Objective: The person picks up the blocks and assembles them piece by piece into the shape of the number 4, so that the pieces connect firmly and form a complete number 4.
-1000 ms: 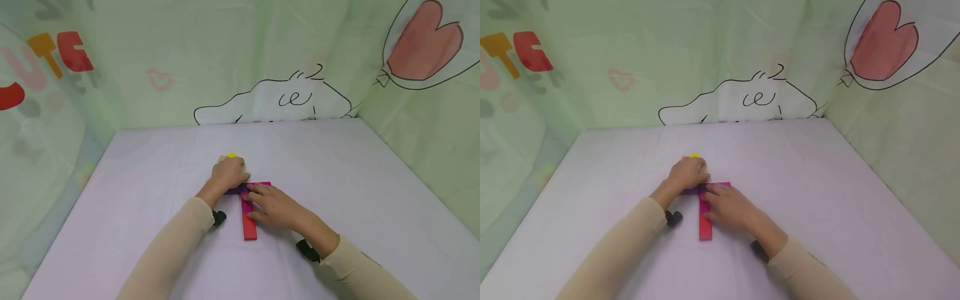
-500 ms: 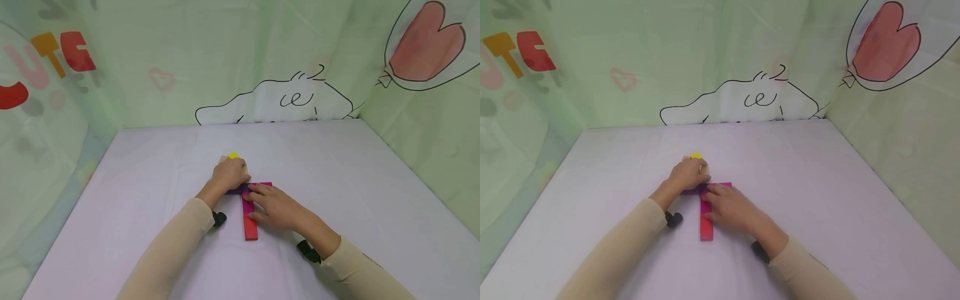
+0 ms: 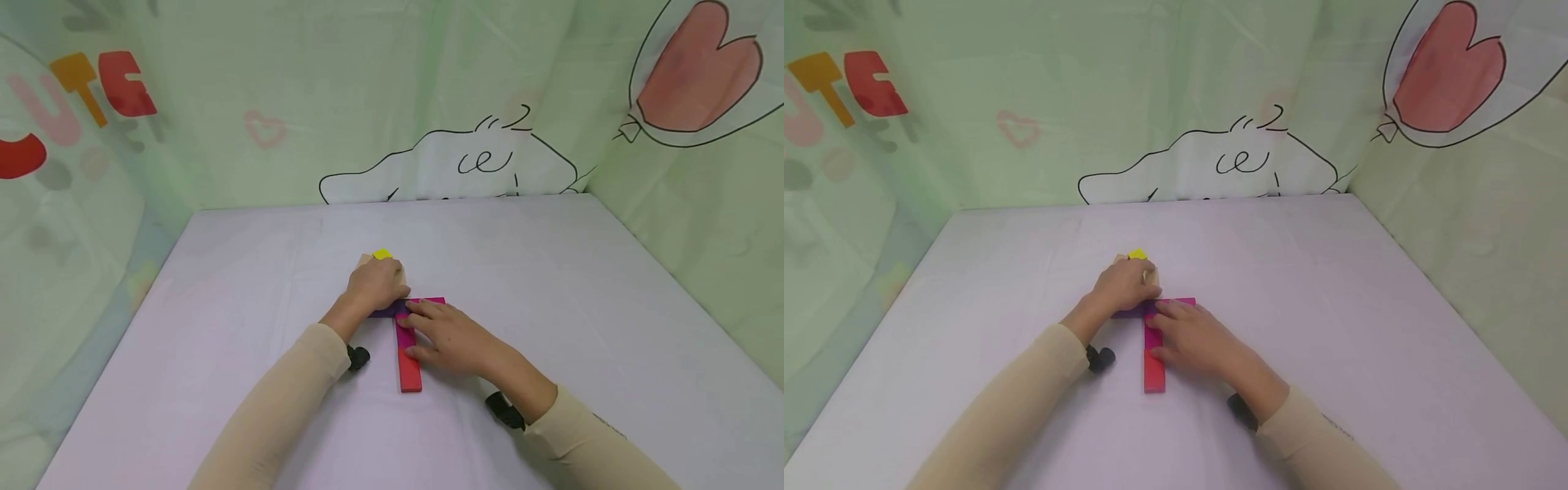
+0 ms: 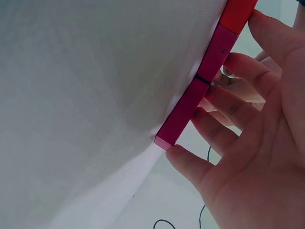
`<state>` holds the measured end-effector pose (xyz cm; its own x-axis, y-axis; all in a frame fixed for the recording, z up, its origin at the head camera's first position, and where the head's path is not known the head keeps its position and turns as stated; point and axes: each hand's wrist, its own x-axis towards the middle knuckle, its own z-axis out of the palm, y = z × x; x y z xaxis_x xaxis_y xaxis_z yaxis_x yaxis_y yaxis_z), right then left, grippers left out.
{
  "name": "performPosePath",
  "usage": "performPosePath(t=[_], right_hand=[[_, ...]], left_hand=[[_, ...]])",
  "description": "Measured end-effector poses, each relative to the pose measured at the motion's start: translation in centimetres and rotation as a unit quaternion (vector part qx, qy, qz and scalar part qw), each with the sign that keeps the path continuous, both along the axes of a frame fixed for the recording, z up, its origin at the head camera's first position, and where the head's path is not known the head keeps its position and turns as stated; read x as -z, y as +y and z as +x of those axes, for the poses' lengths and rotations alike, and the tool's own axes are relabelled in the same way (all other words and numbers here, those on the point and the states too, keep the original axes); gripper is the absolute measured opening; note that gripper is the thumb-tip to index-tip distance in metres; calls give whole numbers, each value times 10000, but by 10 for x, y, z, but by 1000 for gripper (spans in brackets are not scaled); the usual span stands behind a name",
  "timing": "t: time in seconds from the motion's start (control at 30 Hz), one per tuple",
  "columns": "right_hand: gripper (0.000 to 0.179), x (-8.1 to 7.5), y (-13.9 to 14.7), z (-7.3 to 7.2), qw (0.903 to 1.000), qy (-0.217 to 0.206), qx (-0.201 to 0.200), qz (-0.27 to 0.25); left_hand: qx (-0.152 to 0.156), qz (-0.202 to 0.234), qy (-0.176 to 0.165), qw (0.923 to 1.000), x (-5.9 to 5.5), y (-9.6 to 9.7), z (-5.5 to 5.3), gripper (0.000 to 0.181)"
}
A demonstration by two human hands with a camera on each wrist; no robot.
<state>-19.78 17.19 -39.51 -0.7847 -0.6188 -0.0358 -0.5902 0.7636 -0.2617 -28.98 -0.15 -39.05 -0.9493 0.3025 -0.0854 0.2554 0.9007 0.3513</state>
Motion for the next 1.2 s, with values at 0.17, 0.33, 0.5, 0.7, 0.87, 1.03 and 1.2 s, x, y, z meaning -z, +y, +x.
performPosePath(t=[0.17, 0.33, 0.5, 0.7, 0.87, 1.03, 1.2], right_hand=[[48, 1, 0, 1, 9999, -84, 63, -4], [50, 2, -1, 2, 9999, -106, 80, -19], [48, 3, 0, 4, 9999, -92, 42, -74], [48, 3, 1, 4, 9999, -27, 57, -130], [50, 3, -1, 2, 9998, -130, 139, -21], [51, 1, -2, 1, 9992, -289, 259, 72], [51, 0, -2, 0, 9989, -371, 282, 78]], left_hand=[[15, -18, -23, 10000, -1, 1, 2, 42], [30, -35, -21, 10000, 1, 1, 3, 41], [-8, 14, -23, 10000, 0, -1, 6, 38], [-177, 148, 173, 9996, -7, -13, 5, 42], [-311, 243, 284, 9988, -11, -29, 3, 39], [-457, 353, 151, 9982, -11, -43, 4, 38], [-495, 313, 65, 9983, -8, -50, 4, 36]])
